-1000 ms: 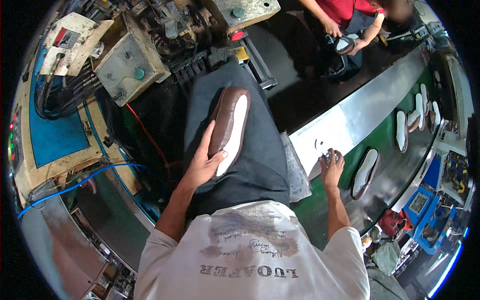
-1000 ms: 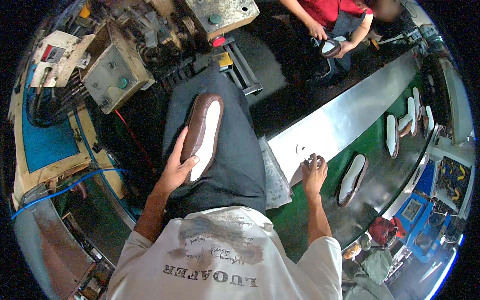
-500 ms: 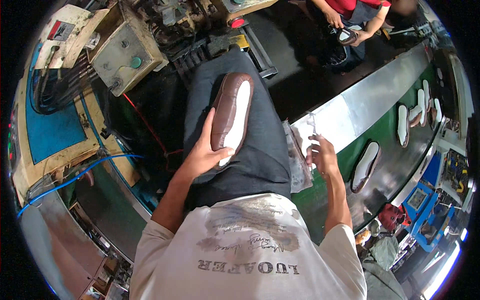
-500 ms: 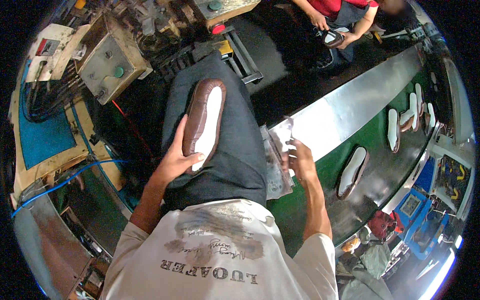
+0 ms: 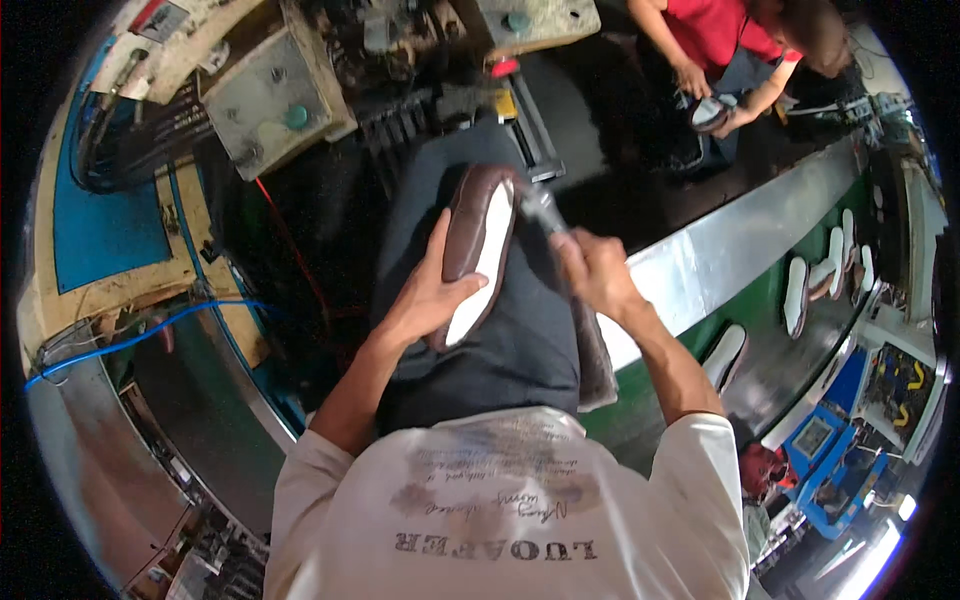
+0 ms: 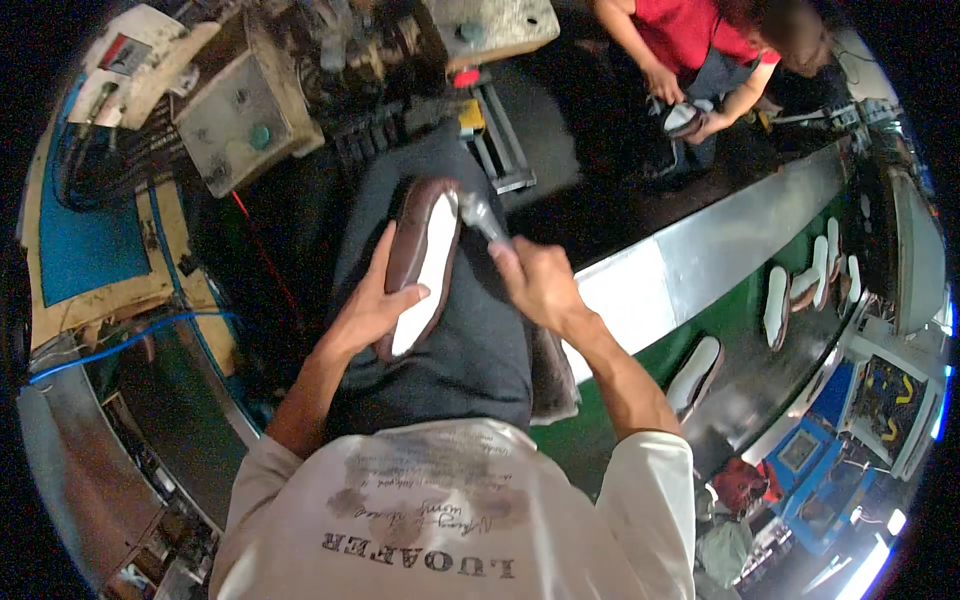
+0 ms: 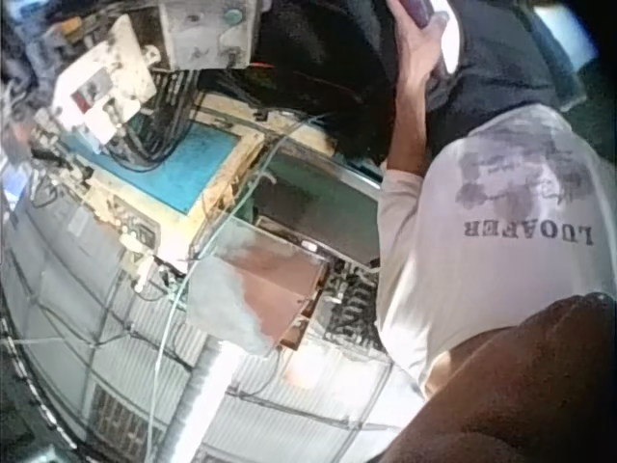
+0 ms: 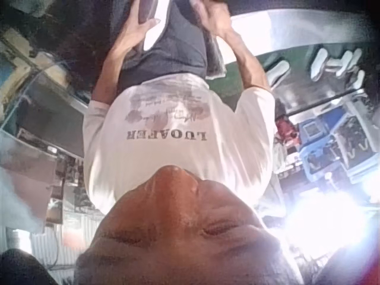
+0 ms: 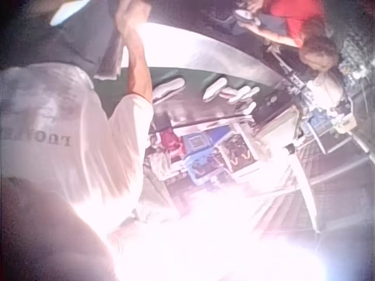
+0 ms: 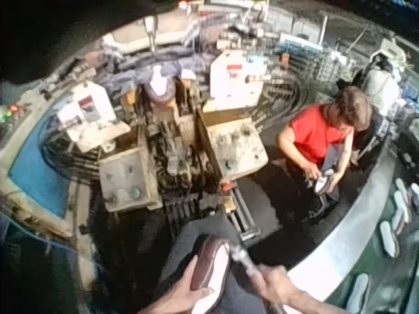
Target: The recorder is performing the lasting process in shoe manufacturing, pulling uppers over the last and using an industrial lasting machine.
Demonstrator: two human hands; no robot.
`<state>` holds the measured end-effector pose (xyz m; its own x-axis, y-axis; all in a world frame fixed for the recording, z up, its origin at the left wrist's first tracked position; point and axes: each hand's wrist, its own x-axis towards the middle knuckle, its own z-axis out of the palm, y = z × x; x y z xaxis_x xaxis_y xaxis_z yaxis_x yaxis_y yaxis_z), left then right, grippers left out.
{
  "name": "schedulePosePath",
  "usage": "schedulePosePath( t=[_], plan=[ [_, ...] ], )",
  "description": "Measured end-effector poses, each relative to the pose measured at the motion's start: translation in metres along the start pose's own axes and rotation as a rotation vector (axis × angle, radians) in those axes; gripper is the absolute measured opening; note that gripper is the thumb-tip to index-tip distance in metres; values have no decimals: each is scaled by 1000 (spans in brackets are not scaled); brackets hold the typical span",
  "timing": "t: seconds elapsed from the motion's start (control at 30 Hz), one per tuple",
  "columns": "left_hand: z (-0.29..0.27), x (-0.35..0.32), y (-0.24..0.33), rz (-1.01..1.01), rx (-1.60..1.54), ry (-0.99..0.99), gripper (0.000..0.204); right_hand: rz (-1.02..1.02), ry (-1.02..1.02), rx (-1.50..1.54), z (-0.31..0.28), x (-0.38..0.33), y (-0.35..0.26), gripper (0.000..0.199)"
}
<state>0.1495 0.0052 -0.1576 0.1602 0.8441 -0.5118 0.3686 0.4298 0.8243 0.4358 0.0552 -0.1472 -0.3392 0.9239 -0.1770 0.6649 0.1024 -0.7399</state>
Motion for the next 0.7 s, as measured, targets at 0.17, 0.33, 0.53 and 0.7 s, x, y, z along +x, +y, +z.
schedulePosePath(
  t=[0.17,0.33,0.53,0.7],
  plan=[
    [-10,-7,13,-41,68,-33,115,-64,149,398,-6,-4,-63,39],
    [-23,10,47,-106,512,-42,107,-215,-93,-190,33,14,10,40],
    [0,13,13,123,432,144,101,-222,200,252,7,7,-57,31],
    [-1,21,17,57,415,127,99,-9,-116,-163,8,33,-16,27]
  ],
)
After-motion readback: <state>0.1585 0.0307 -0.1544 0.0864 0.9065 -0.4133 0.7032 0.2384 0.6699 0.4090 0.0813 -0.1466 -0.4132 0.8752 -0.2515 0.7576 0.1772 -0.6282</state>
